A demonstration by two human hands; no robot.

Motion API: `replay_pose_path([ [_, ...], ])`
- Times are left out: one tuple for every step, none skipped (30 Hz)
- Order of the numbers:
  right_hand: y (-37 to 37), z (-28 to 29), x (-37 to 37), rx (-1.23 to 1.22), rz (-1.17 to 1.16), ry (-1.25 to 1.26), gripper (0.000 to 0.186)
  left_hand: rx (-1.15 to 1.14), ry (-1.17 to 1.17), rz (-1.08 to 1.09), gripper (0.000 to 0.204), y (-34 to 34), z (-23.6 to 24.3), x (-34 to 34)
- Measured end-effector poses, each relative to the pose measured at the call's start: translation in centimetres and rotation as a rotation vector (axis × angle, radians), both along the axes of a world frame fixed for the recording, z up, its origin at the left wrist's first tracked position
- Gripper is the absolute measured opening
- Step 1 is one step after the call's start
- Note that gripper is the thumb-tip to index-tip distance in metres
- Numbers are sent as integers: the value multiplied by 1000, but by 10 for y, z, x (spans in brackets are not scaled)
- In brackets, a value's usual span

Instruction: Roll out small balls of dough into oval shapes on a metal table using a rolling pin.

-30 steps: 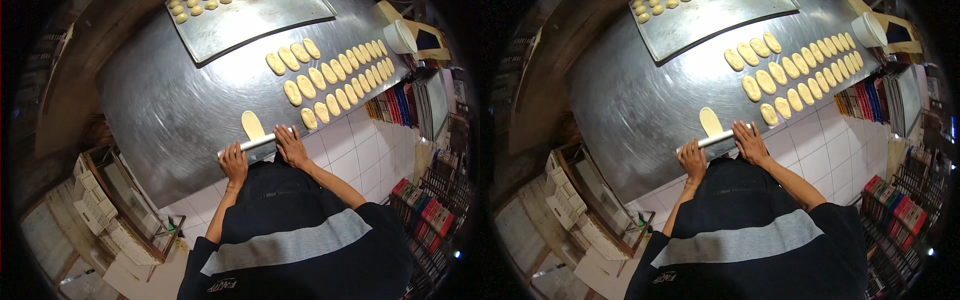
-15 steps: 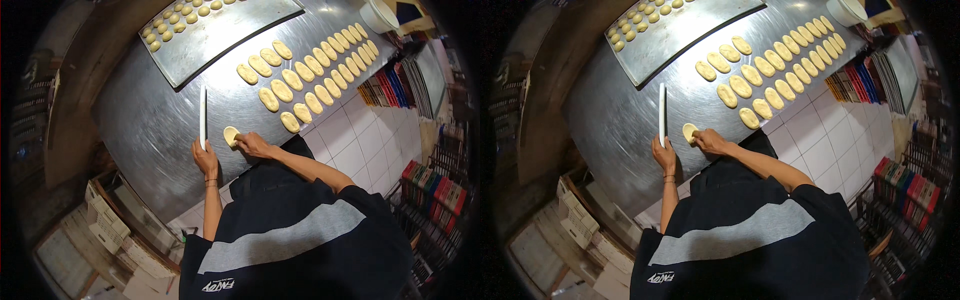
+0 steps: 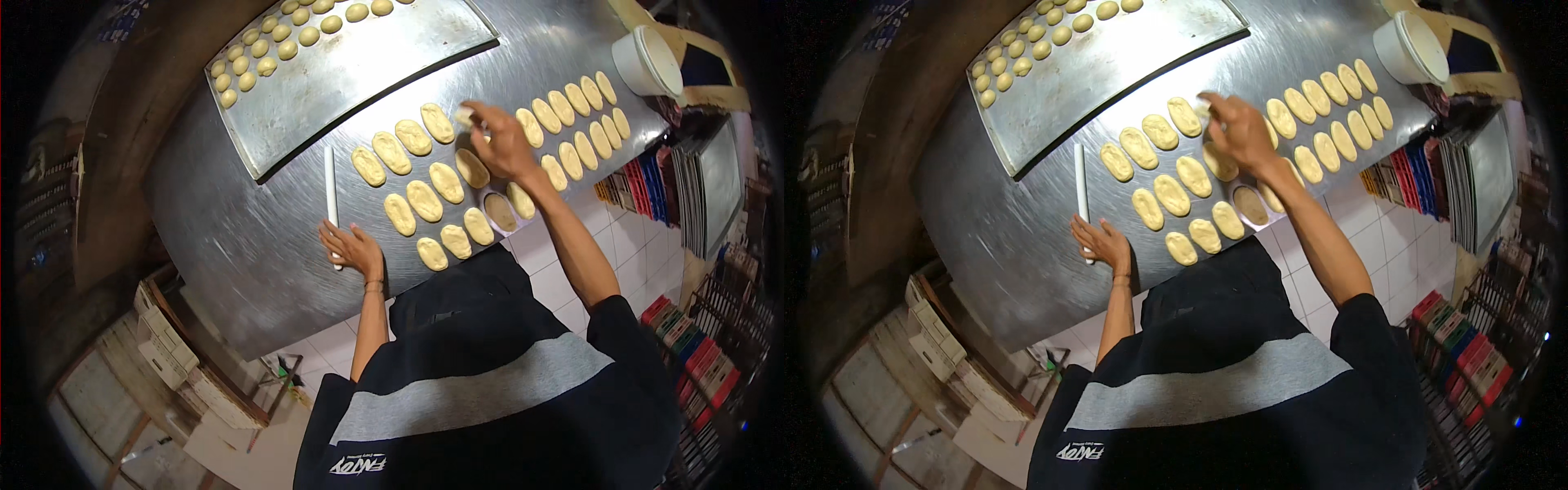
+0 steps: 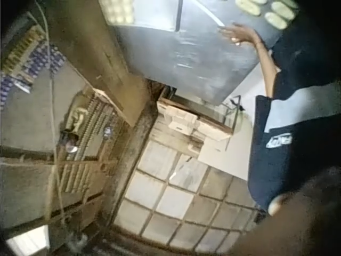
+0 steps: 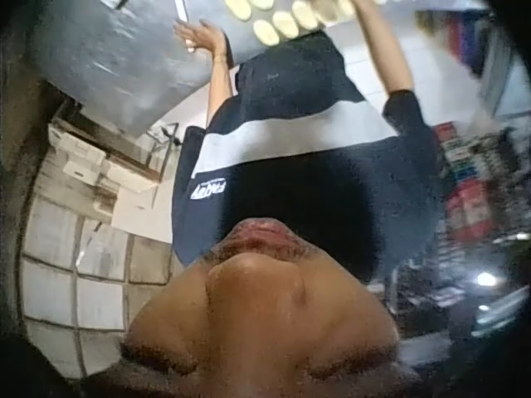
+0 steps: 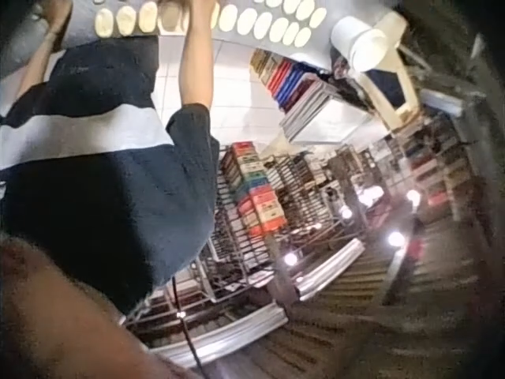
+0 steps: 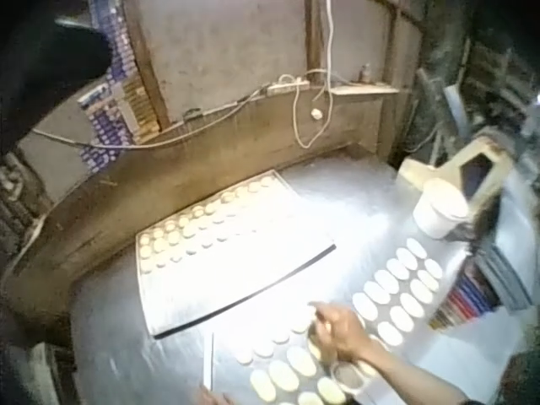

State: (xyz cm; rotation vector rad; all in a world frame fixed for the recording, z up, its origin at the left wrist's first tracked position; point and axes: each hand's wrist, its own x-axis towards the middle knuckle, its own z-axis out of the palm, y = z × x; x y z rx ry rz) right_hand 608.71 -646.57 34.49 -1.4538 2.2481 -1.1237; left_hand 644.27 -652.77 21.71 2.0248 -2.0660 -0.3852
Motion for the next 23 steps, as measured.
replay_pose_path([
  [-6, -6, -18, -38, -8, 5, 30, -9, 13, 46, 66, 1, -2, -15],
  [-14, -16, -31, -114, -2, 45, 29, -44, -34, 88, 63, 0, -4, -28],
  [-19, -28, -40, -88, 5, 26, 29, -43, -46, 112, 63, -1, -5, -38],
  [-22, -40, -47, -60, 58, 47, 28, -70, -85, 153, 61, -4, -6, -46],
  [-24, -52, -50, 2, 84, 59, 28, -56, -118, 200, 59, -8, -7, -54],
  [-21, -62, -45, 217, 83, 1, 26, -100, -117, 198, 59, -9, -7, -58],
  [-22, -69, -51, 367, 298, 100, 31, -124, -124, 190, 57, -9, -4, -59],
  [-18, -74, -45, 232, 250, 65, 27, -80, -124, 204, 56, -11, -3, -59],
  [-10, -74, -36, 207, 178, 17, 22, -151, -121, 198, 56, -14, -4, -61],
  [-8, -71, -36, 163, 234, 39, 22, -149, -143, 199, 55, -13, -4, -61],
  [-9, -67, -40, 174, 264, 48, 22, -92, -159, 210, 55, -11, -3, -61],
  [-16, -61, -51, 312, 316, 102, 25, -98, -159, 215, 55, -11, -4, -63],
  [-30, -56, -65, 230, 344, 126, 25, -147, -157, 208, 55, -12, -5, -66],
  [-49, -52, -85, 427, 337, -25, 27, -145, -201, 209, 55, -13, -5, -67],
  [-69, -50, -103, 570, 345, -180, 30, -81, -242, 228, 55, -13, -5, -67],
  [-95, -50, -119, 536, 238, -92, 33, -67, -249, 222, 55, -15, -5, -66],
  [-122, -51, -139, 274, 274, 57, 36, -140, -259, 214, 55, -16, -5, -66],
  [-161, -55, -158, 259, 220, 48, 40, -109, -259, 220, 56, -16, -6, -66],
  [-195, -57, -177, 157, 219, 130, 45, -62, -256, 226, 57, -15, -6, -65],
  [-233, -60, -192, 113, 201, 203, 45, -79, -272, 237, 57, -14, -7, -64],
  [-265, -63, -202, 148, 128, 260, 46, -105, -284, 222, 56, -14, -7, -64],
  [-291, -66, -208, 125, 141, 306, 46, -104, -285, 212, 56, -16, -9, -64],
  [-311, -69, -212, 222, 86, 331, 47, 42, -295, 242, 61, -17, -10, -62],
])
